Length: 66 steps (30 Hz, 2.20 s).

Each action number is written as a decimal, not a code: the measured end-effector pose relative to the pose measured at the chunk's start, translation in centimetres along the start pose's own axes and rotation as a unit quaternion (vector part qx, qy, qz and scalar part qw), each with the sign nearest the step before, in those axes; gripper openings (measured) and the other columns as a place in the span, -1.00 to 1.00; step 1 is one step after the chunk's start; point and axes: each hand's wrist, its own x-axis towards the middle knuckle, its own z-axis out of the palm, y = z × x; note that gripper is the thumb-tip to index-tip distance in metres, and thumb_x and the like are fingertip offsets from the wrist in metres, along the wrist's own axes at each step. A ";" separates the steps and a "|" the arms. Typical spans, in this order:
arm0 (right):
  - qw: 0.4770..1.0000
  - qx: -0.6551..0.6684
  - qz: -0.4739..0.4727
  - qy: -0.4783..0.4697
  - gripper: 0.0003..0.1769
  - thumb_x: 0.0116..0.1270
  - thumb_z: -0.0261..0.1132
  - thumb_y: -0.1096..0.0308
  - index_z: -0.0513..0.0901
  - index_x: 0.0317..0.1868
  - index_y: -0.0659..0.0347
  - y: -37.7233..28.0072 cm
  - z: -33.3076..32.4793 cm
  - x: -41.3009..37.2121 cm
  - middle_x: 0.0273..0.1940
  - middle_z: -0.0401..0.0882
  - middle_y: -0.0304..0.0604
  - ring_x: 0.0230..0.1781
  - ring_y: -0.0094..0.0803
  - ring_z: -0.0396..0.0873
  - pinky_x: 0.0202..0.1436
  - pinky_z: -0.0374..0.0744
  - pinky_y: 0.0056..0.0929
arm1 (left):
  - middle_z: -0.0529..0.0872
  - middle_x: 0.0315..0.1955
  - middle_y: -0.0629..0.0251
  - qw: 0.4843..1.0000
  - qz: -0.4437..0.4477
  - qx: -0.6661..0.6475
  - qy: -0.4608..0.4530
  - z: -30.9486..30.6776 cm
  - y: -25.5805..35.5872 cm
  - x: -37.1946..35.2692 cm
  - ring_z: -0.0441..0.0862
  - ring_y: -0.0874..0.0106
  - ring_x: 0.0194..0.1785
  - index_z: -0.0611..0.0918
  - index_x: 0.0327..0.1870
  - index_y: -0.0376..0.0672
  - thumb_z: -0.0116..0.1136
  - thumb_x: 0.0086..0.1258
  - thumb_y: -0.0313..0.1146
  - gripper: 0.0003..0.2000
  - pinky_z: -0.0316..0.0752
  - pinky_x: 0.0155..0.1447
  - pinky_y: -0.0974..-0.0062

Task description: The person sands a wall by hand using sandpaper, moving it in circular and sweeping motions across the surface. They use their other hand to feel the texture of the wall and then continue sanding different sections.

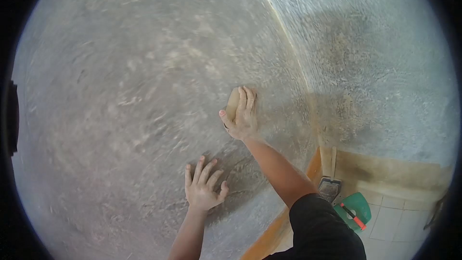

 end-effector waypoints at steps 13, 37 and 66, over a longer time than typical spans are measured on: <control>0.985 -0.041 -0.153 -0.067 -0.06 0.47 0.01 -0.19 0.03 0.54 0.42 -3.1 0.2 17.9 0.57 -0.09 0.24 0.61 0.24 -0.22 0.60 -0.13 0.26 | 0.76 -0.07 0.52 0.996 0.011 -0.083 0.006 10.0 4.7 8.0 0.60 0.40 0.28 0.75 -0.34 0.15 0.29 0.11 -0.17 -0.88 0.01 0.59 0.14; 0.943 -0.022 -0.303 -0.135 0.06 0.38 0.00 -0.41 0.22 0.48 0.46 0.5 -1.5 10.5 0.53 0.10 0.23 0.58 0.30 -0.09 0.53 -0.12 0.40 | 0.71 -0.22 0.22 0.974 -0.041 -0.083 0.209 3.3 1.7 8.0 0.61 0.07 0.10 0.72 -0.41 -0.09 0.28 0.20 -0.16 -0.81 0.49 0.19 0.10; 0.950 -0.009 -0.301 -0.078 0.11 0.35 -0.02 -0.45 0.17 0.49 0.47 -0.1 0.8 14.7 0.56 0.03 0.23 0.60 0.27 -0.14 0.54 -0.20 0.39 | 0.70 -0.23 0.39 0.959 -0.085 0.006 0.270 4.2 0.5 10.1 0.60 0.24 0.14 0.70 -0.46 0.09 0.16 0.21 -0.08 -0.82 0.38 0.23 0.21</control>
